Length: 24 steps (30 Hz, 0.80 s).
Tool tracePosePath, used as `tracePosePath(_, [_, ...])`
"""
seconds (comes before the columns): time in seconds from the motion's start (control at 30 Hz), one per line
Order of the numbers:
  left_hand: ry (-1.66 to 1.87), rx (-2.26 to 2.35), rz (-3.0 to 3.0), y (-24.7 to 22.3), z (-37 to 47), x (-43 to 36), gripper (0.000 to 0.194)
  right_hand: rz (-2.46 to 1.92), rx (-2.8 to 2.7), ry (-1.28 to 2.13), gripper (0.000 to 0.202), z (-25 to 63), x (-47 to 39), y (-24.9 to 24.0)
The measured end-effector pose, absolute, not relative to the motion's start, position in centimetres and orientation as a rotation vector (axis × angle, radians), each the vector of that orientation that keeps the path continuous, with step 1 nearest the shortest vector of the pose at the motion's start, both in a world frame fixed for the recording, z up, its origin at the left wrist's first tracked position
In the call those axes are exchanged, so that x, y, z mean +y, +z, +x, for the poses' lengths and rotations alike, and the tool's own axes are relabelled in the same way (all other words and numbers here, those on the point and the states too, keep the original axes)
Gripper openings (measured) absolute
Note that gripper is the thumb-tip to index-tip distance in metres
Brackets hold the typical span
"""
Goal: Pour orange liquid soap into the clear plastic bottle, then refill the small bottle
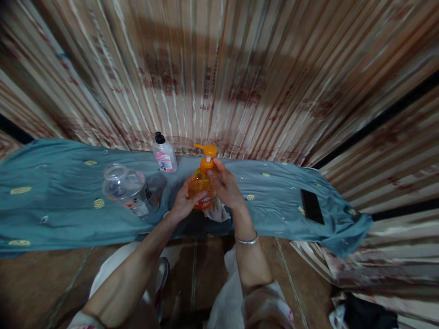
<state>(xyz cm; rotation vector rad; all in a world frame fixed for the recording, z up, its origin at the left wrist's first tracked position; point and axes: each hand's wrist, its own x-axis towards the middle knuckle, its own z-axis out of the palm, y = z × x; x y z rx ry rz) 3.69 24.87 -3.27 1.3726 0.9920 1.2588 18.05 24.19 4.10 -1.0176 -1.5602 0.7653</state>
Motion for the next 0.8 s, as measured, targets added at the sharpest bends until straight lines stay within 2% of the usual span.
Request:
tracePosePath(0.1, [1.245, 0.96, 1.39, -3.0, 3.8, 24.8, 0.056, -1.017, -1.458, 0.738, 0.03, 17.7, 24.2, 4.1])
tracePosePath(0.27, [1.253, 0.962, 1.41, -3.1, 3.9, 24.8, 0.057, -1.032, -1.466, 0.69, 0.049, 17.7, 24.0, 4.2])
tracePosePath(0.43, [1.265, 0.963, 1.368, -3.9, 4.1, 24.8, 0.061, -1.075, -1.549, 0.732, 0.032, 18.4, 23.8, 4.6])
tracePosePath(0.57, [1.274, 0.969, 1.369, -3.9, 4.1, 24.6, 0.06, -1.094, -1.452, 0.692, 0.028, 17.7, 23.8, 4.7])
tracePosePath(0.8, [1.302, 0.941, 1.382, -3.5, 4.2, 24.4, 0.058, -1.131, -1.5, 0.689, 0.049, 17.6, 23.2, 4.7])
